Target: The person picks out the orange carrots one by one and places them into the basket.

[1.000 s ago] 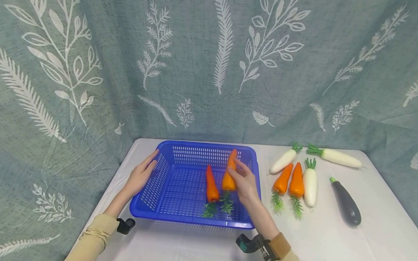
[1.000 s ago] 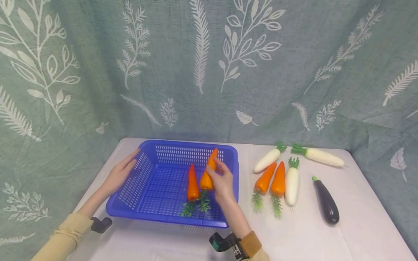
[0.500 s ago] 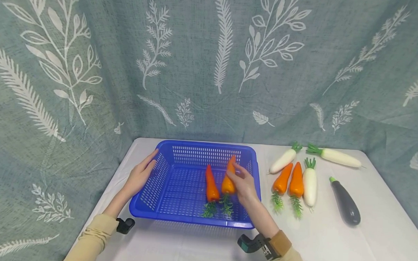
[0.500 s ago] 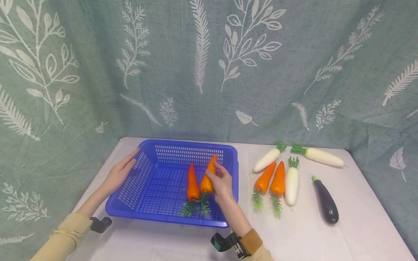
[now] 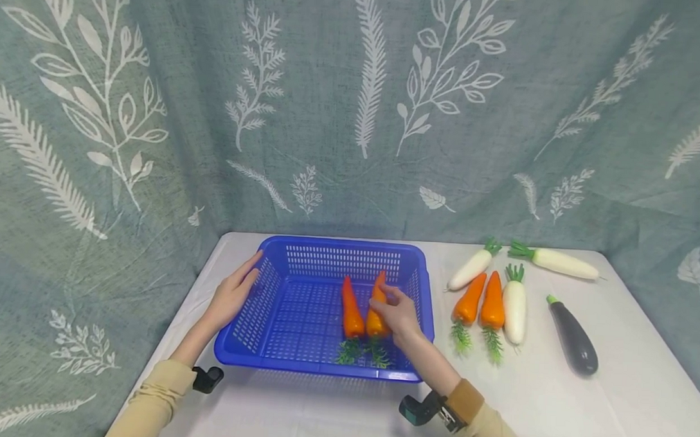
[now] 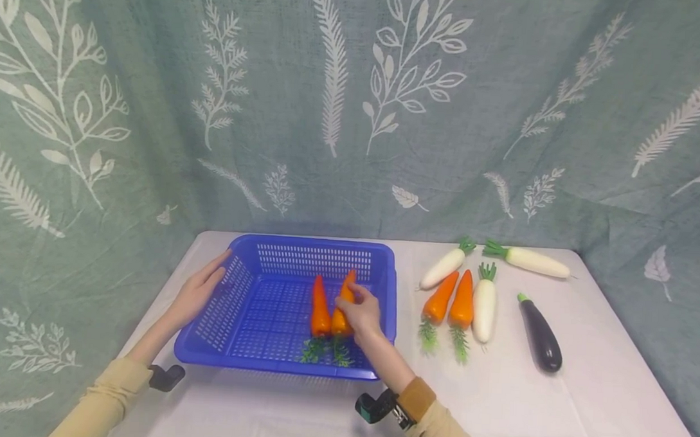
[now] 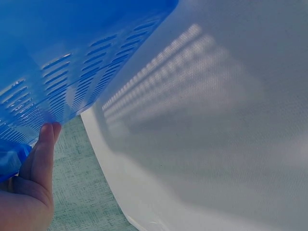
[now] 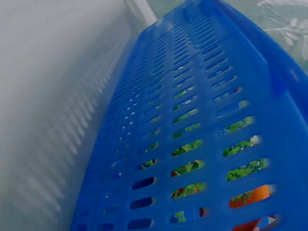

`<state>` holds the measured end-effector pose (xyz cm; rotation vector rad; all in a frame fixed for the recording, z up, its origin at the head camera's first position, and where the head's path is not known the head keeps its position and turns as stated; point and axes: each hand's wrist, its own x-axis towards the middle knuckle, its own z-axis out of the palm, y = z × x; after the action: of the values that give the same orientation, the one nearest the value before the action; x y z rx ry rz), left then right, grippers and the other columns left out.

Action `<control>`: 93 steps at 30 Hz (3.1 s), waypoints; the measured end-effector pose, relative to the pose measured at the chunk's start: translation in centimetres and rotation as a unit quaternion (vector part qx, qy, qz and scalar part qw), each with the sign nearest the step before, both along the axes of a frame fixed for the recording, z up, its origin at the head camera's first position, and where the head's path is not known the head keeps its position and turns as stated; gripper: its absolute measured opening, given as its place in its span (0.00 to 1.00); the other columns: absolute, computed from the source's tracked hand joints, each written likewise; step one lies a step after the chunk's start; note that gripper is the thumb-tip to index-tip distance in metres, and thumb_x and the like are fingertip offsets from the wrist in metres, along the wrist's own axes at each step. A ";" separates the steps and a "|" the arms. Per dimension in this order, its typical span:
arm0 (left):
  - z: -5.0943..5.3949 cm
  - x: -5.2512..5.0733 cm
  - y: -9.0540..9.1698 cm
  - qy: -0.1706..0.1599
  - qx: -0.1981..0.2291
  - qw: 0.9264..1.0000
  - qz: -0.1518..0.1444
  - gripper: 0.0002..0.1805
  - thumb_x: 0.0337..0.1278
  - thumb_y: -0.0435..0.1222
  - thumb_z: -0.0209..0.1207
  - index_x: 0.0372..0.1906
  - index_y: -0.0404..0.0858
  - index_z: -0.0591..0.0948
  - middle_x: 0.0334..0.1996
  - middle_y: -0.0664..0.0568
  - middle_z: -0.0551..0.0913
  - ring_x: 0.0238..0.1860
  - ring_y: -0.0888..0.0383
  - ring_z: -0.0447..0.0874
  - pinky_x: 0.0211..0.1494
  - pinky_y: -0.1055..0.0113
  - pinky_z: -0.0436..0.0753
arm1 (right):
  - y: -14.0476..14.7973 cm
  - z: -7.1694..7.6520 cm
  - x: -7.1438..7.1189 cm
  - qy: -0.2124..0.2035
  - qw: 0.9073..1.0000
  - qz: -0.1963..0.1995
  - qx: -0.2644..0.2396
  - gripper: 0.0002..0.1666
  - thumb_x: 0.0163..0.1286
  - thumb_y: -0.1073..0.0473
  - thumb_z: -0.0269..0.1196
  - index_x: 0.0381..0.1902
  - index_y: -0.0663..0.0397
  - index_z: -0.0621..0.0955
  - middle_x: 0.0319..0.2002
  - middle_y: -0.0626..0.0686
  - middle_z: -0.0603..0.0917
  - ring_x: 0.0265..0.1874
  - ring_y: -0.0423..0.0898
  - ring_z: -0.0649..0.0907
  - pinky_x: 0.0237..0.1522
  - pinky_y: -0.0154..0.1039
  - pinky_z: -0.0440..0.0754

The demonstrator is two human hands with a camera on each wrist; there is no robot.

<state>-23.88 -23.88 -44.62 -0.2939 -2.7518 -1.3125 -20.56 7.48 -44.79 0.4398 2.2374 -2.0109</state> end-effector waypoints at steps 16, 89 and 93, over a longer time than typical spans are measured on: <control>-0.4 -0.1 -0.1 0.010 -0.004 1.000 0.001 0.27 0.75 0.45 0.38 0.73 0.41 0.58 0.71 0.38 0.59 0.71 0.38 0.57 0.73 0.44 0.59 | -0.5 -0.6 0.5 -0.017 0.996 0.061 0.062 0.32 0.49 0.79 0.59 0.57 0.70 0.75 0.53 0.70 0.78 0.41 0.54 0.81 0.36 0.39 0.84; -0.2 0.1 0.1 0.008 -0.007 1.000 0.007 0.27 0.75 0.44 0.38 0.74 0.42 0.58 0.71 0.39 0.59 0.71 0.38 0.57 0.73 0.44 0.58 | 0.3 0.1 0.1 -0.040 0.990 0.007 -0.136 0.29 0.63 0.70 0.57 0.63 0.65 0.71 0.45 0.56 0.77 0.37 0.45 0.77 0.53 0.47 0.81; -0.3 0.1 0.0 0.008 -0.006 1.000 0.005 0.27 0.75 0.45 0.38 0.73 0.42 0.58 0.71 0.39 0.59 0.71 0.38 0.57 0.73 0.44 0.58 | 0.4 0.2 0.1 -0.040 0.988 0.011 -0.146 0.28 0.63 0.69 0.57 0.63 0.64 0.71 0.39 0.52 0.78 0.34 0.43 0.77 0.51 0.44 0.81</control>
<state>-23.81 -23.84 -44.93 -0.2891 -2.7445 -1.2854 -20.49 7.85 -44.57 0.4527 1.8529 -2.2172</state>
